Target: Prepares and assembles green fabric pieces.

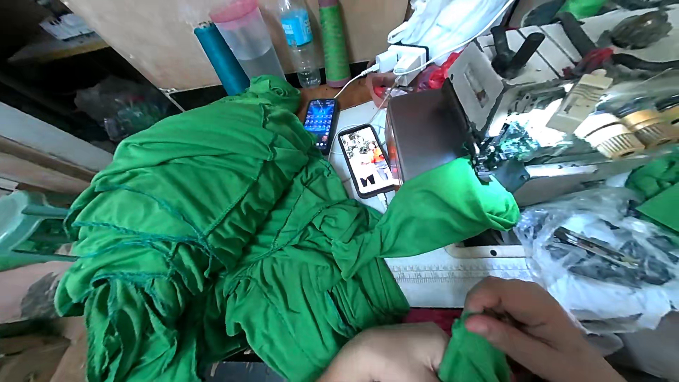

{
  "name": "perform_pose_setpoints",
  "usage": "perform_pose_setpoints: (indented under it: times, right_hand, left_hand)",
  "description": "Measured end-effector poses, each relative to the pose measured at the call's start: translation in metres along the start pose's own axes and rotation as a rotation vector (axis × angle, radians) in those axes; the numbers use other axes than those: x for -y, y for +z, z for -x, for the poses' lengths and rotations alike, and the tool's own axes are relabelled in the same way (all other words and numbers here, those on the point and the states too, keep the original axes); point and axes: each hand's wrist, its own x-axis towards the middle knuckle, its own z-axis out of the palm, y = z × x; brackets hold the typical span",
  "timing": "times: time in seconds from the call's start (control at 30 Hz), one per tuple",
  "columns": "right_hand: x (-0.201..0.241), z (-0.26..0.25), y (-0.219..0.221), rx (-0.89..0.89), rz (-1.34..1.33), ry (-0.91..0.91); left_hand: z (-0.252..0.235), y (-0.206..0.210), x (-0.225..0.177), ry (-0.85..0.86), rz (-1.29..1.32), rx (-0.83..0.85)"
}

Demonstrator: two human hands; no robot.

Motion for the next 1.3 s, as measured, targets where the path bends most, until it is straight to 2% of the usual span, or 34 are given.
perform_pose_setpoints:
  times: [0.03,0.1,0.17,0.27,0.4,0.53,0.7,0.87,1.03,1.3]
  right_hand:
    - [-0.004,0.0,0.002,0.002,0.014,-0.001]
    - [-0.008,0.002,0.003,-0.046,0.049,0.013]
    - [-0.009,0.004,-0.004,-0.115,0.043,0.011]
    - [-0.007,0.004,-0.014,-0.143,0.112,-0.058]
    - [-0.011,-0.001,-0.001,-0.122,0.328,-0.162]
    - [-0.01,-0.005,0.002,-0.157,0.318,-0.257]
    - [0.001,-0.006,-0.001,-0.17,0.28,-0.307]
    - [0.0,-0.009,0.004,-0.028,0.198,-0.367]
    - [0.001,-0.005,0.003,0.096,0.144,-0.297]
    - [-0.004,-0.004,0.011,0.027,0.171,-0.25]
  left_hand:
    - [-0.001,0.003,-0.002,-0.03,-0.084,0.01]
    - [-0.002,0.003,-0.006,0.013,-0.111,-0.064]
    - [0.001,-0.002,-0.007,0.102,-0.008,-0.202]
    - [0.008,-0.007,-0.013,0.13,0.167,-0.392]
    - [0.008,-0.003,-0.015,0.091,0.258,-0.377]
    - [0.008,0.001,-0.015,0.047,0.255,-0.389]
    - [0.001,-0.003,-0.026,0.069,0.18,-0.791]
    - [0.008,-0.012,-0.017,0.149,-0.048,-0.808]
    - [0.013,-0.013,-0.023,0.217,-0.364,-0.768]
    - [0.014,0.007,-0.031,0.147,-0.559,-0.734]
